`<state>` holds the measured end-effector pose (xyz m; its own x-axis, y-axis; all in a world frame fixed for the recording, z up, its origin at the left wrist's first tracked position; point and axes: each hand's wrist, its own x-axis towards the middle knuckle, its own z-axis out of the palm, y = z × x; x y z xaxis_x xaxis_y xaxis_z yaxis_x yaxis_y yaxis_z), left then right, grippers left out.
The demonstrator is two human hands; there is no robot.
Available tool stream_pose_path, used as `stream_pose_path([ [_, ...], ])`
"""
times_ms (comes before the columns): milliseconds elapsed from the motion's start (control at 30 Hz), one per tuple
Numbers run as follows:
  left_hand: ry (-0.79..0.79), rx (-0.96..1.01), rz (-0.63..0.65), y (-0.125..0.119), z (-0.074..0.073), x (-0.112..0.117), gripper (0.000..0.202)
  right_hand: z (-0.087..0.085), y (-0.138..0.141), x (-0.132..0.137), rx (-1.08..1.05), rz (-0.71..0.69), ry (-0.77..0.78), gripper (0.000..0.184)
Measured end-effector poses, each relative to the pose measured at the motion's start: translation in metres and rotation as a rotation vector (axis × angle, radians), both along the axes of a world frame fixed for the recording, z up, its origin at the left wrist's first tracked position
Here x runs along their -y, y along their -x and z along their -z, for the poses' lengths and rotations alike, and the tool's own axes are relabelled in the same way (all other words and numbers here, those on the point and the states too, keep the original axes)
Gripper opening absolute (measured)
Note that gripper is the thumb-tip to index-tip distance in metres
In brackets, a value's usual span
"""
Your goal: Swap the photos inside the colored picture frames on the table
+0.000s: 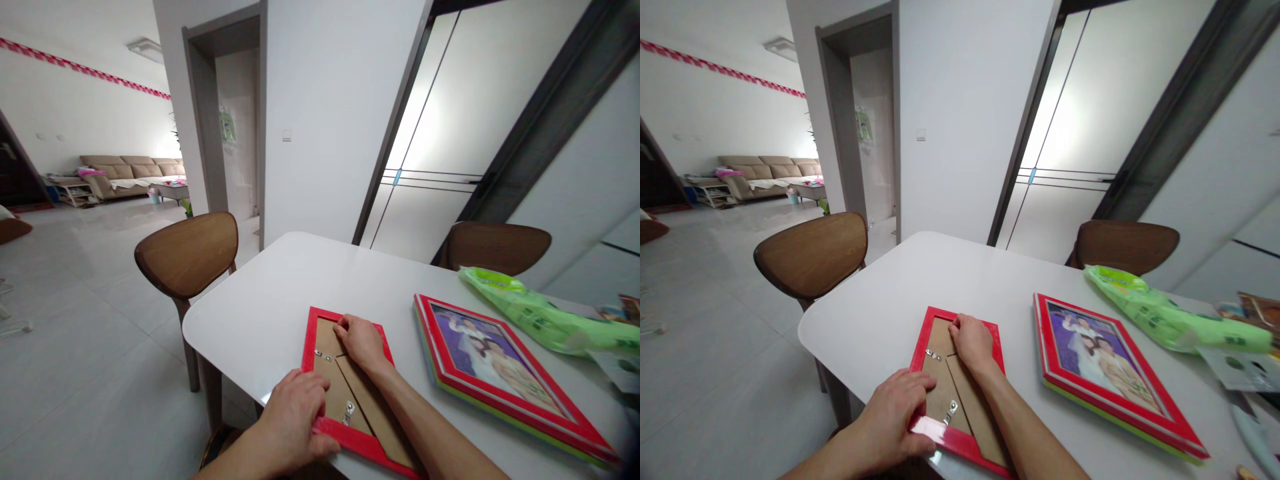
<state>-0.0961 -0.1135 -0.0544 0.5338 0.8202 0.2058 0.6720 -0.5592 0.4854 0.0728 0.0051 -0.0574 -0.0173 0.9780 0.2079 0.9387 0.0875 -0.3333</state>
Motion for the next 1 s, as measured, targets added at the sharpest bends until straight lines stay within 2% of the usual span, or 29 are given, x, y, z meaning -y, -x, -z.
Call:
stream_pose_path([
  [133,0.013,-0.010,-0.006,-0.001,-0.003,0.000,0.033,0.005,-0.003,-0.011,-0.003,0.074,0.005,0.017],
  [400,0.032,-0.048,-0.027,-0.002,-0.015,0.004,0.034,0.001,-0.009,-0.009,-0.165,0.096,-0.035,0.020],
  [533,0.042,-0.075,-0.007,-0.012,-0.014,0.009,0.043,-0.009,-0.013,0.007,-0.343,0.016,-0.085,0.028],
  [667,0.056,-0.074,0.048,-0.023,-0.007,0.008,0.045,-0.018,-0.033,0.035,-0.553,0.002,-0.120,0.022],
  [733,0.042,-0.036,0.051,-0.023,-0.009,0.007,0.040,-0.018,-0.047,0.052,-0.680,0.058,-0.126,0.027],
  [800,0.016,0.049,0.049,-0.019,-0.019,0.005,0.031,-0.016,-0.056,0.072,-0.792,0.153,-0.147,0.035],
  [900,0.016,0.287,0.010,-0.018,-0.044,0.002,0.009,-0.012,-0.042,0.105,-1.037,0.222,-0.100,0.039],
  [1000,0.100,0.593,-0.014,-0.032,-0.064,0.005,0.013,-0.017,0.002,0.130,-1.785,0.027,0.276,0.034],
])
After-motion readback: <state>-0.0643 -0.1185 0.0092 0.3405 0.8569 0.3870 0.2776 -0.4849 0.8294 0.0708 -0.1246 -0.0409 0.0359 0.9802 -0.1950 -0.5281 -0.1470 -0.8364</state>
